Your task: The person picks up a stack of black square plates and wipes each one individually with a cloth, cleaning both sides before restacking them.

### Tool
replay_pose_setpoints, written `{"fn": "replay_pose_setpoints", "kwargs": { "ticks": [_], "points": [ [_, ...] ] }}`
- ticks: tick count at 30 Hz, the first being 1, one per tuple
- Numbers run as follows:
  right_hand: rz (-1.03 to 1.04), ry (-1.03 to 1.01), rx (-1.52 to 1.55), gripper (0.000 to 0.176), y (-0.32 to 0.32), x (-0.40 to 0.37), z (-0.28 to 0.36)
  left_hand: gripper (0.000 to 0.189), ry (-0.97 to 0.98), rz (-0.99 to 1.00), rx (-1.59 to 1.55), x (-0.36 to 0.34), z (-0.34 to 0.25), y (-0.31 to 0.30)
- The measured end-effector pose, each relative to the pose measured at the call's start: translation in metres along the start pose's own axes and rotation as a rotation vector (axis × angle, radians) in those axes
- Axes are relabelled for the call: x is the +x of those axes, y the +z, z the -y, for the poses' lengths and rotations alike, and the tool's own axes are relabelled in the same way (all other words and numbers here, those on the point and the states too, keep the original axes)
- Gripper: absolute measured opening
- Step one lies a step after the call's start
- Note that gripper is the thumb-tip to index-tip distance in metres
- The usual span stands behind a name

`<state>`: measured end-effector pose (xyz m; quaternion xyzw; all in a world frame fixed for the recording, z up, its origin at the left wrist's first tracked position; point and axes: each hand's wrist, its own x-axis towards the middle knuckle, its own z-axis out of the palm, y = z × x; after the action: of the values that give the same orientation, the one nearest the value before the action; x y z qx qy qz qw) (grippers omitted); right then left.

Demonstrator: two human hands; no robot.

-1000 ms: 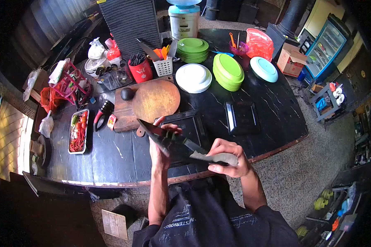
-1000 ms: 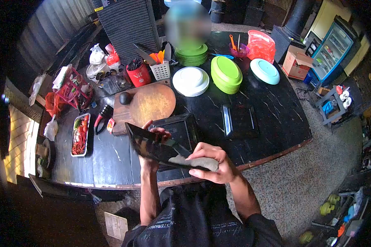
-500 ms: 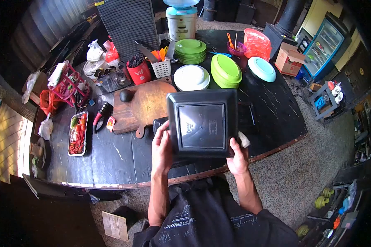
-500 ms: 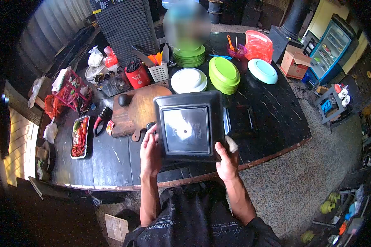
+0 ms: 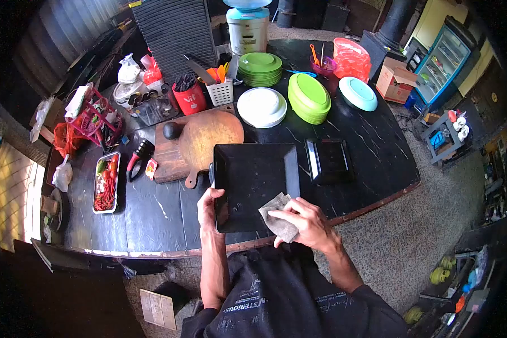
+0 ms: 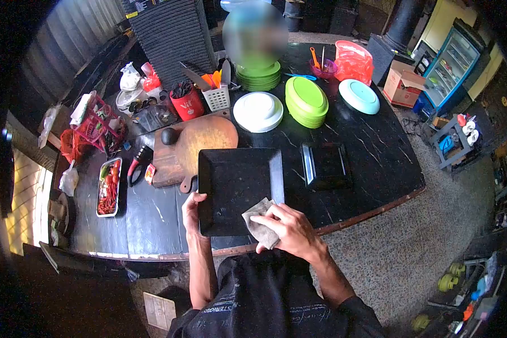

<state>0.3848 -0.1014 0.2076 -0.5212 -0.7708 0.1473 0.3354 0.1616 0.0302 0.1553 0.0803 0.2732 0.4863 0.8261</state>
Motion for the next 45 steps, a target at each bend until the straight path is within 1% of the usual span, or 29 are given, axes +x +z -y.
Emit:
{"fn": "replay_pose_setpoints", "kwargs": {
  "ticks": [1, 2, 4, 5, 6, 8, 9, 11, 12, 13, 16, 18, 19, 21, 23, 25, 26, 28, 30, 31, 33, 34, 35, 37, 38, 39, 41, 43, 45],
  "points": [
    [0.002, -0.001, 0.002, 0.048, 0.004, 0.000, -0.001, 0.032, -0.012, -0.002, 0.048, -0.003, 0.000, 0.005],
    [0.004, 0.035, 0.011, 0.051, 0.008, -0.001, -0.002, 0.058, -0.061, 0.080, 0.122, -0.008, -0.002, 0.005],
    [0.010, 0.062, -0.055, 0.059, 0.015, -0.002, -0.007, 0.059, -0.041, 0.063, 0.112, -0.004, 0.002, 0.003],
    [0.011, 0.062, -0.056, 0.059, 0.015, -0.001, -0.007, 0.060, -0.023, 0.047, 0.106, -0.002, 0.004, 0.003],
    [0.040, 0.065, -0.031, 0.059, 0.014, 0.001, -0.007, 0.060, -0.023, 0.049, 0.105, -0.004, 0.005, 0.005],
    [0.049, 0.042, 0.045, 0.057, 0.016, 0.005, -0.011, 0.059, 0.001, 0.156, 0.110, -0.008, 0.005, 0.009],
    [0.049, 0.042, 0.046, 0.057, 0.018, 0.008, -0.009, 0.059, 0.001, 0.154, 0.111, -0.006, 0.008, 0.006],
    [0.039, 0.003, 0.126, 0.055, 0.026, 0.015, -0.003, 0.053, 0.044, 0.047, 0.277, 0.001, 0.017, -0.003],
    [0.018, -0.018, 0.142, 0.053, 0.033, 0.018, -0.002, 0.049, 0.080, 0.124, 0.231, -0.003, 0.025, 0.010],
    [-0.068, -0.083, 0.146, 0.052, 0.043, 0.023, -0.005, 0.045, 0.071, 0.115, 0.179, 0.002, 0.033, 0.001],
    [-0.118, -0.137, 0.137, 0.051, 0.057, 0.034, -0.014, 0.040, 0.057, 0.227, 0.176, 0.009, 0.043, -0.012],
    [-0.129, -0.177, 0.094, 0.049, 0.058, 0.042, -0.023, 0.040, 0.066, 0.225, 0.195, 0.007, 0.041, -0.009],
    [-0.158, -0.187, 0.077, 0.053, 0.060, 0.047, -0.029, 0.041, 0.072, 0.221, 0.213, 0.003, 0.040, -0.003],
    [-0.196, -0.119, -0.030, 0.051, 0.058, 0.054, -0.036, 0.048, 0.026, 0.146, 0.254, 0.005, 0.041, -0.004],
    [-0.288, 0.019, -0.004, 0.059, 0.056, 0.063, -0.043, 0.052, 0.000, 0.133, 0.211, 0.007, 0.048, -0.018],
    [-0.450, 0.182, 0.013, 0.061, 0.042, 0.073, -0.041, 0.057, 0.030, 0.189, 0.286, -0.001, 0.048, -0.009],
    [-0.518, 0.220, -0.019, 0.062, 0.036, 0.078, -0.041, 0.055, 0.040, 0.153, 0.291, -0.007, 0.049, -0.003],
    [-0.485, 0.201, 0.007, 0.066, 0.033, 0.083, -0.040, 0.053, 0.049, 0.108, 0.293, -0.017, 0.051, 0.009],
    [-0.436, 0.155, 0.027, 0.066, 0.045, 0.085, -0.033, 0.059, 0.054, 0.184, 0.526, -0.019, 0.052, 0.014],
    [-0.372, 0.120, 0.024, 0.064, 0.046, 0.083, -0.028, 0.057, 0.050, 0.035, 0.577, -0.008, 0.058, -0.001],
    [-0.338, 0.038, 0.006, 0.063, 0.058, 0.081, -0.026, 0.054, 0.134, 0.224, 0.417, 0.003, 0.057, -0.008],
    [-0.341, 0.035, 0.063, 0.061, 0.062, 0.078, -0.022, 0.053, 0.121, 0.218, 0.339, 0.005, 0.055, -0.010],
    [-0.283, 0.037, 0.112, 0.059, 0.061, 0.074, -0.018, 0.053, 0.118, 0.218, 0.341, 0.007, 0.051, -0.014],
    [-0.169, 0.002, 0.159, 0.058, 0.063, 0.059, -0.011, 0.043, 0.039, 0.206, 0.247, 0.011, 0.037, -0.025],
    [-0.115, -0.032, 0.185, 0.059, 0.063, 0.052, -0.007, 0.039, 0.041, 0.115, 0.165, 0.022, 0.037, -0.041],
    [-0.072, -0.089, 0.173, 0.059, 0.060, 0.045, -0.003, 0.038, 0.090, 0.130, 0.198, 0.016, 0.027, -0.029],
    [0.006, -0.105, 0.115, 0.051, 0.053, 0.036, 0.001, 0.038, 0.212, 0.061, 0.293, 0.000, 0.017, 0.003],
    [0.031, -0.078, 0.043, 0.048, 0.045, 0.029, -0.005, 0.039, 0.243, 0.022, 0.281, 0.007, 0.019, -0.013],
    [-0.047, -0.089, -0.027, 0.046, 0.039, 0.025, -0.019, 0.041, 0.272, -0.015, 0.271, 0.010, 0.016, -0.023]
  ]
}}
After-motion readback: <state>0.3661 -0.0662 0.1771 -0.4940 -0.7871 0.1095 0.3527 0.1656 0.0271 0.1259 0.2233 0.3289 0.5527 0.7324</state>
